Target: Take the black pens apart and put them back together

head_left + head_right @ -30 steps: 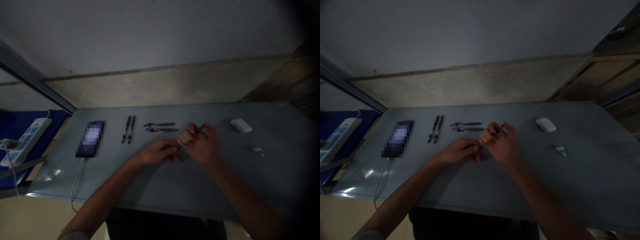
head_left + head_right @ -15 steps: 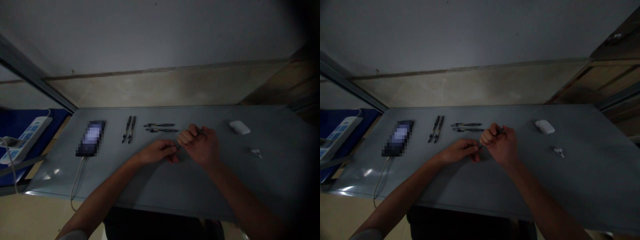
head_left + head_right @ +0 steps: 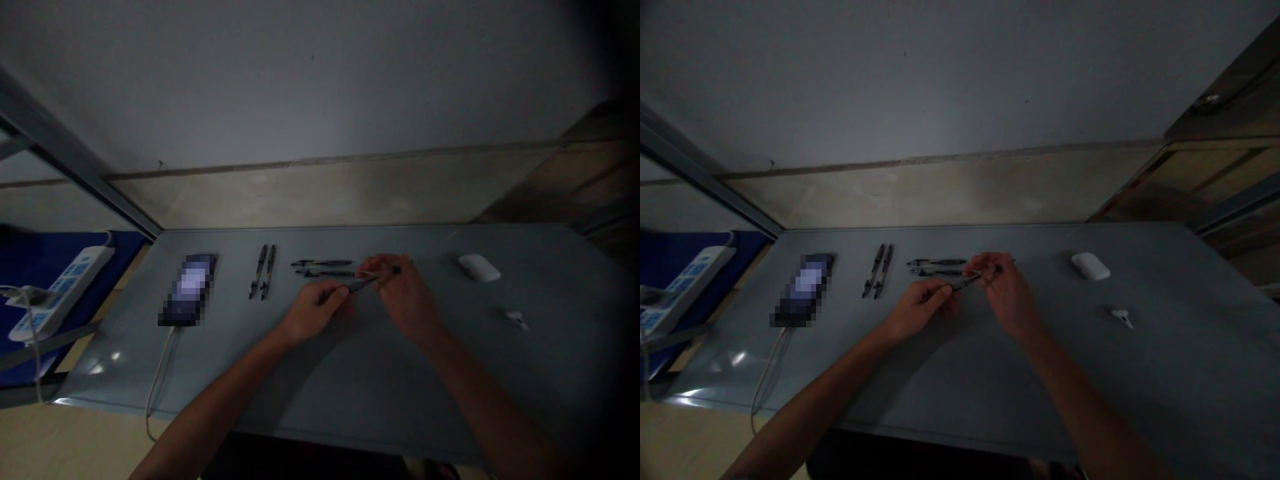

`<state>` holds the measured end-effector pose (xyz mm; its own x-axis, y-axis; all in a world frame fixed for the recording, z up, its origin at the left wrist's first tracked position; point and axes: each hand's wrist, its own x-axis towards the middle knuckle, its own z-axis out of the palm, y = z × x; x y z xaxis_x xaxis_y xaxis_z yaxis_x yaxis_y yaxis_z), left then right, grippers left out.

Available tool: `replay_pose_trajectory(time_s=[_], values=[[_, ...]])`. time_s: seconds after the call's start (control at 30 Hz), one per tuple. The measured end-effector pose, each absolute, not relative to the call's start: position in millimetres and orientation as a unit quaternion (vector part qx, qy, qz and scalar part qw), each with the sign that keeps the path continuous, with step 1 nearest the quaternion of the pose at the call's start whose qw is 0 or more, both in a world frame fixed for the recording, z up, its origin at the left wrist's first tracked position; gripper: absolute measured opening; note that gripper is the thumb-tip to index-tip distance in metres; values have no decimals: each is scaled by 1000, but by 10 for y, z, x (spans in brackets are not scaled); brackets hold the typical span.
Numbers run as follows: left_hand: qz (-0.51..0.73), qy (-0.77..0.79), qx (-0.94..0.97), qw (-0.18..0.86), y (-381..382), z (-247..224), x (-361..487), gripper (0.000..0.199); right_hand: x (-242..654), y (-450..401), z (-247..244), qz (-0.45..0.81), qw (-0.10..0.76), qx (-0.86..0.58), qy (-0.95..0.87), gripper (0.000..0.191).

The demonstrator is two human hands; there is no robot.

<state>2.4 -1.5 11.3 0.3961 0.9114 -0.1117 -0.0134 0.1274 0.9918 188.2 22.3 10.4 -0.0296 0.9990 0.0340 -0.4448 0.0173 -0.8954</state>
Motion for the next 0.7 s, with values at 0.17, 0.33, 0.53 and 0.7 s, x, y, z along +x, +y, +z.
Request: replay_pose_trajectory(time_s=[0.17, 0.33, 0.53, 0.7], values=[[490, 449, 475, 577, 90, 203, -95, 41, 1934, 216, -16, 469, 545, -461, -520, 38], [573, 443, 377, 577, 168, 190, -176, 38, 1867, 124, 50, 433, 465, -460, -620, 35], [563, 406, 386, 608, 121, 107, -98, 35, 1676, 9, -11, 408, 444, -439, -667, 11], [536, 407, 433, 599, 90, 145, -67, 31, 1626, -25, -51, 384, 414, -438, -699, 13]])
